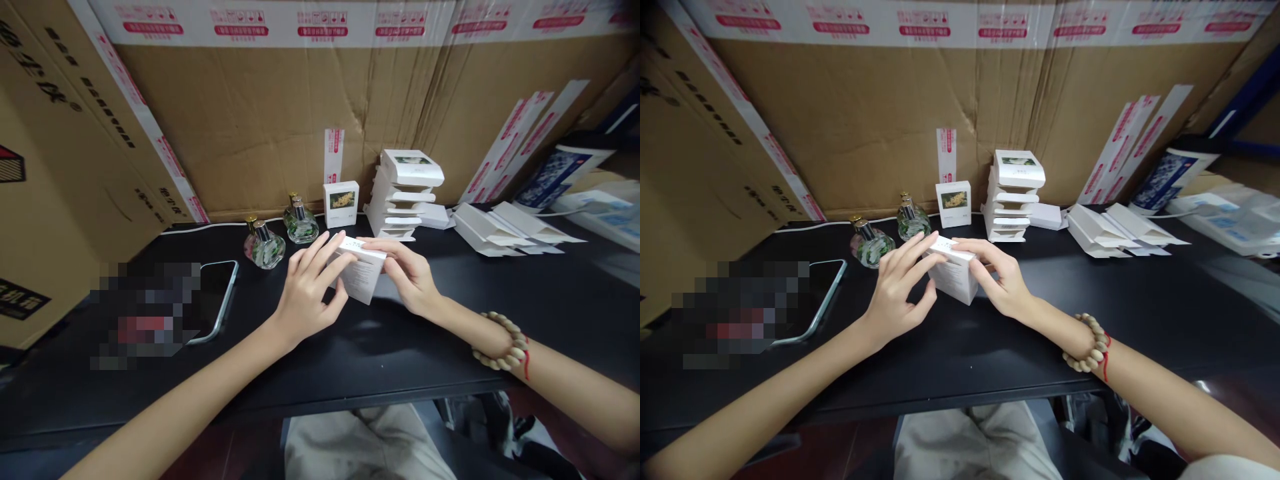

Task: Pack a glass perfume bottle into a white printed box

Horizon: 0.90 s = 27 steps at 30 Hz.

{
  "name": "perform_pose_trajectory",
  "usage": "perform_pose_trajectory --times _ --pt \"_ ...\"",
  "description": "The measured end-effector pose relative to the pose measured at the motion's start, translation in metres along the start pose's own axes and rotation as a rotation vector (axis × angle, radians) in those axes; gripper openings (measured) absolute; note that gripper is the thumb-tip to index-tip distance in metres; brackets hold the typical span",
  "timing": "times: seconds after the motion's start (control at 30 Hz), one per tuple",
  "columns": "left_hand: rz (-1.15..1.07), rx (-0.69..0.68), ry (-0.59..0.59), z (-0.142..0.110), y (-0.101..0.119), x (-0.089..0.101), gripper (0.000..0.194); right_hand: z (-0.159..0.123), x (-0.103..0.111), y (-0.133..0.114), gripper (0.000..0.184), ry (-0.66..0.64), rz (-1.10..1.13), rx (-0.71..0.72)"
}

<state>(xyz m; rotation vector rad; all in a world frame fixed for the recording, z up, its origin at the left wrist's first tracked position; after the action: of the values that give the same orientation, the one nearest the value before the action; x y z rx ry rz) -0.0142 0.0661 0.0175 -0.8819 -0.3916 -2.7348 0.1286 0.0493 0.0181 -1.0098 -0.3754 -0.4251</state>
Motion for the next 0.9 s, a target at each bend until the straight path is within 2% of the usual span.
perform_pose_trajectory --times 0.1,0.37,0.63,0.9 --pt "-0.027 0.014 -0.002 -0.0005 -0.0008 -0.0013 0.034 0.0012 0.0028 -0.0013 0.026 0.027 0.003 -0.032" --pt "-0.023 0.01 -0.01 -0.0008 -0.0007 -0.0019 0.037 0.0019 0.0041 -0.0018 0.026 0.042 -0.069 -0.02" --pt "-0.001 0.001 -0.028 0.0002 0.0026 -0.0022 0.038 0.0044 0.0042 -0.0032 0.023 0.041 -0.049 -0.012" --pt "0.0 0.016 -0.058 -0.0024 0.0004 -0.0077 0.042 0.0042 0.007 0.0037 0.026 0.087 0.018 -0.122"
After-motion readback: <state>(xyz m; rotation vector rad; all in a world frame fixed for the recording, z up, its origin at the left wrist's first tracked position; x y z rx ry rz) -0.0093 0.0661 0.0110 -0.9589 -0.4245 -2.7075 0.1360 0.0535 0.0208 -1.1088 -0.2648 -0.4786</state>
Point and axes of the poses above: each hand's wrist, its own z-axis towards the middle knuckle, its own x-axis out of the back of the hand, y = z × x, the point moved 8 cm from there along z, towards the middle knuckle, and after that the axes turned 6 degrees about -x, right-handed, at the moved point
